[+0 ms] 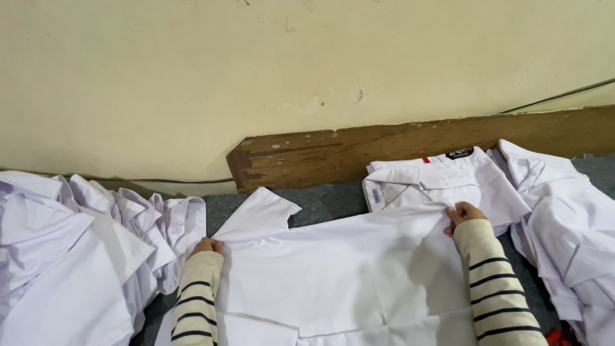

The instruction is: Folding white school shirts and stacking them neatly

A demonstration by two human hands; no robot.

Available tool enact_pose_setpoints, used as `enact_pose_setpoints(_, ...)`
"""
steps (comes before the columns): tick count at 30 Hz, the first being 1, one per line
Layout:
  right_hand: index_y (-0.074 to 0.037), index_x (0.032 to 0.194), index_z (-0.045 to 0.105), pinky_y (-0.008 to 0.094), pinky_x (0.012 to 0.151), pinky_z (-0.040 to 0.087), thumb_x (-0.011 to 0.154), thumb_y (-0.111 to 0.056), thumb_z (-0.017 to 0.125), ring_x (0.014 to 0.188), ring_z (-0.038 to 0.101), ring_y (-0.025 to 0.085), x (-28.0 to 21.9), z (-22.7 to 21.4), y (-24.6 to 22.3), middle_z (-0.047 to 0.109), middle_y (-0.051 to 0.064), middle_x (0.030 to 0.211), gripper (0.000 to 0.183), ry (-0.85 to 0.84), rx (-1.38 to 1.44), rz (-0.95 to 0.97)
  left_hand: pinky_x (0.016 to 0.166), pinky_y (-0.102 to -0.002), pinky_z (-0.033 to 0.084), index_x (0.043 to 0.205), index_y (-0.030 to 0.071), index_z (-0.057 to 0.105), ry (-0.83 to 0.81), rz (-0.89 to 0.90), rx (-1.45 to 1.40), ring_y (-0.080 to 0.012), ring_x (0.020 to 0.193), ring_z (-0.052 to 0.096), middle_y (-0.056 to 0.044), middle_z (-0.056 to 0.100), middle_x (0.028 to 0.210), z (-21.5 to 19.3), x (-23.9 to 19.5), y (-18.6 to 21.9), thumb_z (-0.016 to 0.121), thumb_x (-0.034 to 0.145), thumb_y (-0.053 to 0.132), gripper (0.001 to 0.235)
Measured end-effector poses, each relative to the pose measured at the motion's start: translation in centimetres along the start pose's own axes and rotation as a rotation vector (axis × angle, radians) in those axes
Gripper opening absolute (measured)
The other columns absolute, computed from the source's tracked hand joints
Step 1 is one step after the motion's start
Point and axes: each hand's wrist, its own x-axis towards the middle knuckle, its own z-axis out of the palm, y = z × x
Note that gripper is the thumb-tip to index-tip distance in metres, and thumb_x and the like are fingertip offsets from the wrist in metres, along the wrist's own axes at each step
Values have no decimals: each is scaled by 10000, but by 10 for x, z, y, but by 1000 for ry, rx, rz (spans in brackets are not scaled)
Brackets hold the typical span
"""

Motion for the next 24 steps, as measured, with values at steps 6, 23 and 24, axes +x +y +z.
enact_pose_setpoints(6,-131,878,529,356,419,492,963,-203,736,448,608,223,1,-2,-2,500,123,499,236,1,-119,-10,795,-562,491,1323,181,545,146,-17,-64,-482,893,693,-242,743,966,-9,-21,0,333,1072,492,452)
enact_pose_setpoints(23,-106,917,524,374,395,511,999,-187,708,481,651,280,21,-7,16,500,143,542,217,-70,-37,-28,690,-395,459,1384,200,568,-86,-41,-576,-291,658,668,-212,773,669,-36,-46,-16,594,1030,391,403)
enact_pose_setpoints(24,-89,933,537,381,377,504,993,-169,709,471,647,293,25,-7,19,495,147,527,199,-76,-25,-38,839,-383,465,1475,206,512,-97,-57,-510,-282,787,712,-187,802,706,-39,-52,-12,562,1038,401,481)
